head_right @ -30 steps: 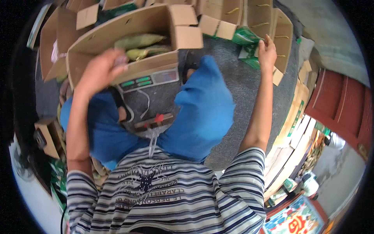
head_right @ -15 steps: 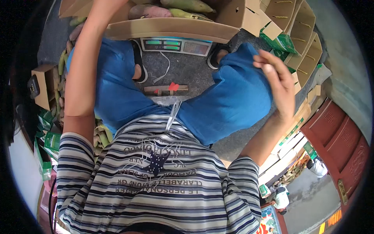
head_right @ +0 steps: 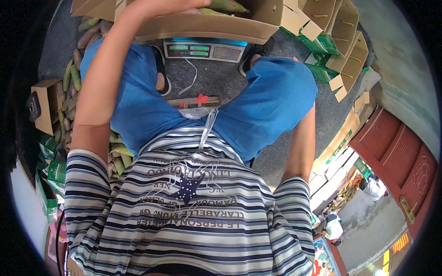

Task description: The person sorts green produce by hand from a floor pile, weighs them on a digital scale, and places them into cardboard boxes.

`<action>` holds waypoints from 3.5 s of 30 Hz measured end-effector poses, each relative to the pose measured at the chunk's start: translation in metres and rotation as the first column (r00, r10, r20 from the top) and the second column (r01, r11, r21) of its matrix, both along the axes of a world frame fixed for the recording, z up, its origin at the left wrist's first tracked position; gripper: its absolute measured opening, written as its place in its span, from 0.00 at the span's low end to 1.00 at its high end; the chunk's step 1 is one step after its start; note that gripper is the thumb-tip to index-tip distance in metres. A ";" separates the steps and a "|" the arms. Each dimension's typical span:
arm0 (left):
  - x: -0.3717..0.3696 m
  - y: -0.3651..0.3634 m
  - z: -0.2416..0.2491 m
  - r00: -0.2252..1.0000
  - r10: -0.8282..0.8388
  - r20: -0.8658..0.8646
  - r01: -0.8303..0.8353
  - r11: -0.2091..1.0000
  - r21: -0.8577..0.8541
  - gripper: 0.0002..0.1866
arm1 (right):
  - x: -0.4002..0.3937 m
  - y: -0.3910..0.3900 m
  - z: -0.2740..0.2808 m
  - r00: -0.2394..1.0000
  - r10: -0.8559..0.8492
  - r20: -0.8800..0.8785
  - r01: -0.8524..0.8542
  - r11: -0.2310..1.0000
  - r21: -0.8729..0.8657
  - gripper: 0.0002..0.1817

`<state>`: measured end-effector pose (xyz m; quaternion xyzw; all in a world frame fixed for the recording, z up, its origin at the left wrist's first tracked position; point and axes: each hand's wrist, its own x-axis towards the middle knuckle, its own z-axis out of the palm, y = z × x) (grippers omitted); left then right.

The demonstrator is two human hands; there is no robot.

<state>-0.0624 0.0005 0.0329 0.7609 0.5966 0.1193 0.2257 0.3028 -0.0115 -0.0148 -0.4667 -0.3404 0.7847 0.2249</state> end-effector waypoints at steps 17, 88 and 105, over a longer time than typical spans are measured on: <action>0.016 -0.010 -0.041 0.896 -0.188 -0.403 0.108 0.971 -0.213 0.21 | 0.052 -0.022 -0.091 0.801 -0.087 0.592 -0.359 0.722 0.591 0.17; 0.050 -0.004 -0.029 0.951 -0.195 -0.242 0.216 0.974 0.062 0.15 | 0.225 0.105 -0.085 -0.141 -0.718 0.682 -0.674 0.574 0.465 0.24; 0.057 -0.006 -0.020 0.940 -0.198 -0.278 0.211 0.977 0.016 0.16 | 0.229 -0.008 -0.081 -0.012 -0.221 0.975 -0.488 0.853 0.187 0.15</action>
